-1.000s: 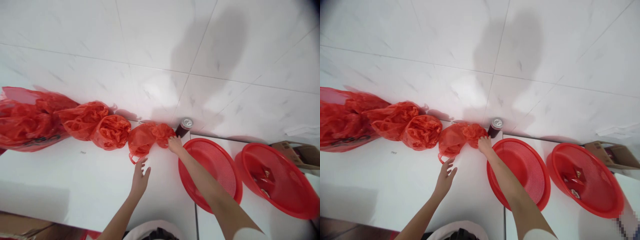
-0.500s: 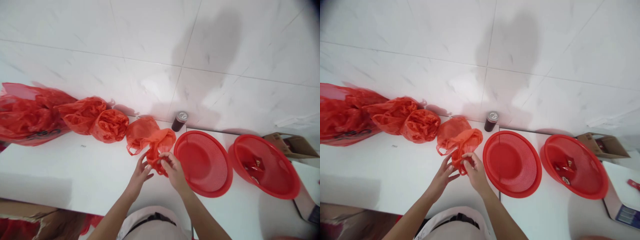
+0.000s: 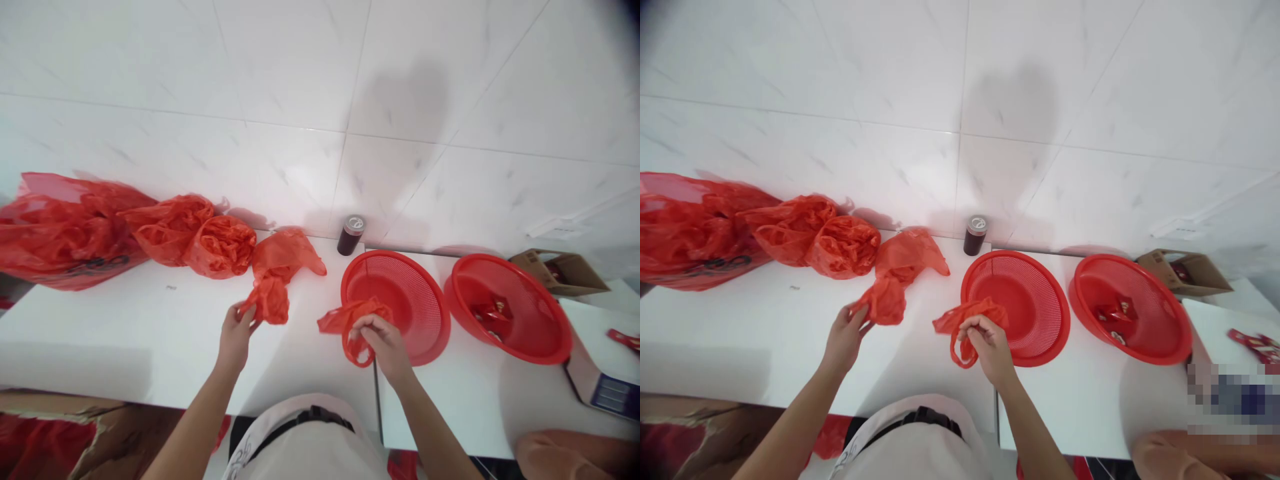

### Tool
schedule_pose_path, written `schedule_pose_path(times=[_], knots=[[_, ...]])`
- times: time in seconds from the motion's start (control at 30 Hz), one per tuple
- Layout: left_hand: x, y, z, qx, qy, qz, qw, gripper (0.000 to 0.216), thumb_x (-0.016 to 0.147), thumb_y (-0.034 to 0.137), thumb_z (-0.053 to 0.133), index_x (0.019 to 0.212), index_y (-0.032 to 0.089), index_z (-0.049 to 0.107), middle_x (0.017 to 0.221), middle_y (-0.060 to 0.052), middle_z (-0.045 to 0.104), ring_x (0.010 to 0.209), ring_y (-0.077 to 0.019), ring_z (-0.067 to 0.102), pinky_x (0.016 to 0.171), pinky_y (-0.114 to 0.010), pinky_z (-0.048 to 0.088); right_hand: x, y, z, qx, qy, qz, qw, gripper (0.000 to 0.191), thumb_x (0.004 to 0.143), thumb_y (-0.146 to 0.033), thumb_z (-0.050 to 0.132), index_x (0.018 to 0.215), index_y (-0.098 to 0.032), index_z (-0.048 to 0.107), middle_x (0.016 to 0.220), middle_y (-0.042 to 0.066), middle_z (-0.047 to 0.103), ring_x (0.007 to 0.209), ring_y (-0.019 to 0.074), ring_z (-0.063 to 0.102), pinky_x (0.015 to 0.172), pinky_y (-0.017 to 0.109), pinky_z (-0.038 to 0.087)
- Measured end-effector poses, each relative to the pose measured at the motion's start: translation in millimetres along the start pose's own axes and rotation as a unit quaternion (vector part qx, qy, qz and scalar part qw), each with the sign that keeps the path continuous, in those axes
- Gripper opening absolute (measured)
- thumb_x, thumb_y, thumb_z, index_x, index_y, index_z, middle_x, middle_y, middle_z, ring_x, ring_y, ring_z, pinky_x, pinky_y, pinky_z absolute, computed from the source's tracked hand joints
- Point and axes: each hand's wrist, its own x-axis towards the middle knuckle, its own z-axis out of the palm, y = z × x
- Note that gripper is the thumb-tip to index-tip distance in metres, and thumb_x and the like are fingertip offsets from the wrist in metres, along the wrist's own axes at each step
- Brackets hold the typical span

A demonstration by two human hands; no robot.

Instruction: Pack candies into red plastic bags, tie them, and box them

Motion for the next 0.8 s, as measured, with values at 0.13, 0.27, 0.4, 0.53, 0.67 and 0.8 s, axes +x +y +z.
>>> schedule_pose_path(times=[0.13, 0.27, 0.4, 0.53, 0.67, 0.8], knots=[[-3, 47, 34, 0.021, -0.032, 0.161, 0.986, 0.063, 0.086, 0.042, 0.062, 0.143, 0.035, 0.033, 0.155, -0.005, 0.033, 0.139, -0.0224, 0.036, 0.112, -0.04, 0.033, -11, -10, 14, 0.039, -0.031, -0.025, 0.998, 0.015, 0.088, -0.031, 0.054, 0.08, -0.021, 0.063, 0.07, 0.001, 0.064, 0.072, 0.0161, 0.06, 0.074, 0.031, 0.048], [-46, 51, 56, 0.196, -0.134, 0.3, 0.924, 0.048, 0.081, 0.038, 0.068, 0.126, 0.027, 0.057, 0.146, -0.008, 0.046, 0.137, -0.0285, 0.038, 0.114, -0.046, 0.027, -19, -12, 25, 0.099, -0.004, -0.05, 0.994, 0.015, 0.09, -0.029, 0.05, 0.081, -0.022, 0.061, 0.065, -0.001, 0.058, 0.071, 0.0152, 0.057, 0.077, 0.031, 0.046], [-72, 4, 60, 0.273, -0.195, 0.2, 0.921, 0.04, 0.073, 0.034, 0.071, 0.112, 0.026, 0.068, 0.13, -0.009, 0.06, 0.124, -0.0329, 0.049, 0.108, -0.048, 0.032, -25, -8, 31, 0.158, -0.018, -0.04, 0.986, 0.012, 0.091, -0.029, 0.051, 0.085, -0.022, 0.059, 0.058, -0.004, 0.05, 0.07, 0.0157, 0.057, 0.075, 0.032, 0.045], [-60, -15, 45, 0.235, -0.218, 0.058, 0.945, 0.025, 0.083, 0.036, 0.056, 0.096, 0.02, 0.07, 0.09, -0.007, 0.072, 0.088, -0.0261, 0.065, 0.083, -0.038, 0.049, -26, -7, 28, 0.212, -0.035, 0.004, 0.977, 0.01, 0.088, -0.032, 0.058, 0.09, -0.023, 0.057, 0.052, -0.007, 0.041, 0.061, 0.0139, 0.057, 0.064, 0.028, 0.044], [-44, 7, 11, 0.216, -0.262, 0.005, 0.941, 0.031, 0.081, 0.044, 0.06, 0.087, 0.017, 0.074, 0.076, -0.004, 0.072, 0.068, -0.0201, 0.064, 0.064, -0.029, 0.048, -19, -13, 4, 0.273, 0.05, 0.045, 0.96, 0.018, 0.08, -0.031, 0.068, 0.093, -0.025, 0.056, 0.053, -0.009, 0.039, 0.051, 0.0099, 0.048, 0.054, 0.023, 0.041], [-37, 21, -20, 0.126, -0.216, -0.079, 0.965, 0.032, 0.069, 0.041, 0.075, 0.09, 0.016, 0.075, 0.077, -0.005, 0.072, 0.069, -0.0184, 0.063, 0.066, -0.029, 0.05, -13, -16, -28, 0.308, 0.135, 0.047, 0.941, 0.021, 0.076, -0.028, 0.072, 0.091, -0.026, 0.058, 0.057, -0.009, 0.039, 0.049, 0.0071, 0.039, 0.047, 0.019, 0.038]])
